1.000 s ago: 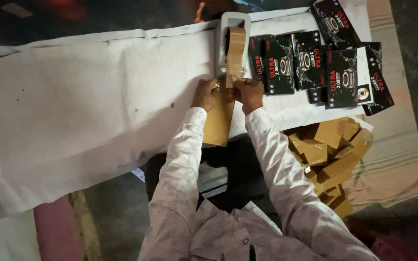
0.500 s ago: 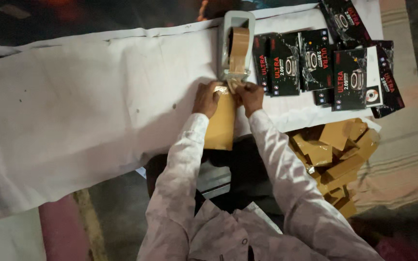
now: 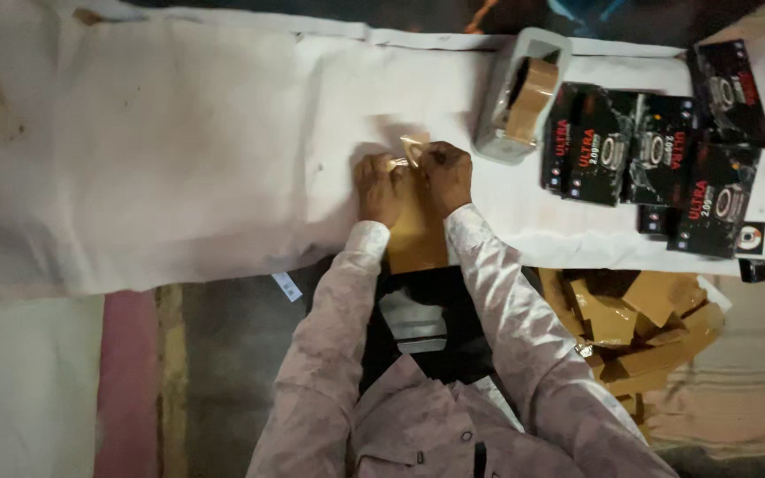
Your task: The person places small black product boxes into larger brown cardboard boxes, folds the flaps, and seals them with packing tape. The person repeats this process for several units, stacking the finished packages on the table.
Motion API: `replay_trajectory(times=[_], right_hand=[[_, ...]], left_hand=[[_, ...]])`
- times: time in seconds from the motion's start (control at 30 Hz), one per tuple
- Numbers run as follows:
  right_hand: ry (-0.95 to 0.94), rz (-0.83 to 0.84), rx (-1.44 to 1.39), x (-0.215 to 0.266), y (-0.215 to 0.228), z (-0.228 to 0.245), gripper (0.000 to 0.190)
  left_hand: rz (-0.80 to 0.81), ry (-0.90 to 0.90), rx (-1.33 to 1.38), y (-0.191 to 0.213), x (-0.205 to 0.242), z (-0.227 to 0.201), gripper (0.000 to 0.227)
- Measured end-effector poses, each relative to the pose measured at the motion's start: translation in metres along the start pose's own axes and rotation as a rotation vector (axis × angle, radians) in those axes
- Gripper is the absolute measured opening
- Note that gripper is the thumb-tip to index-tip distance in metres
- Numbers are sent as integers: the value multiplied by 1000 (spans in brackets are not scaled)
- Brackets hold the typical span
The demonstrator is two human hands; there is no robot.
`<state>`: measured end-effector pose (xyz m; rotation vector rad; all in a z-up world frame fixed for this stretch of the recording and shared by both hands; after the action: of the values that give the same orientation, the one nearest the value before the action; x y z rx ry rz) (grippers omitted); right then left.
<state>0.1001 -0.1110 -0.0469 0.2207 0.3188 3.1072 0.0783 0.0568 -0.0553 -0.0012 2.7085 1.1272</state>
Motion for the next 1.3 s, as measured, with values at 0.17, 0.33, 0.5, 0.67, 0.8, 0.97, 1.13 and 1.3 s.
replay_trajectory(times=[0.17,0.33,0.5,0.67,0.8,0.97,1.13,1.3], right_hand=[[13,-105,112,1,-16,-18,64],[-52,-182,261,-2,-17,-18,77],[-123,-183,384,-14,-18,-31,85],[-231,-305,703,-25,-7,-43,71],[-362,-210,763,-33,-7,-40,82],[-460,-184,776,-23,-7,-43,90],[-385,-357,795,-18,-1,-47,62],[-449,-214,621,-12,5,-61,74]], left_hand=[[-10,93,49,-9,8,12,25],[-76,124,120,-3,13,18,59],[-49,141,153,-4,13,22,73],[-5,194,195,-11,15,26,76],[-69,140,89,-1,11,24,68],[-135,91,160,2,16,23,58],[-85,171,129,-3,12,30,17],[-198,88,125,9,8,17,19]])
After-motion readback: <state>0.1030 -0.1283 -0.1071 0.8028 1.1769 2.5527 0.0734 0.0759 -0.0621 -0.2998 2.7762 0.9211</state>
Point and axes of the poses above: each hand's wrist, its own x-axis away from the middle knuckle, its own y-axis out of the back of the hand, z = x × y, the point moved 9 cm from there along -x, towards the middle knuckle, and after that the axes turned 10 degrees about z, right-handed, at the moved point
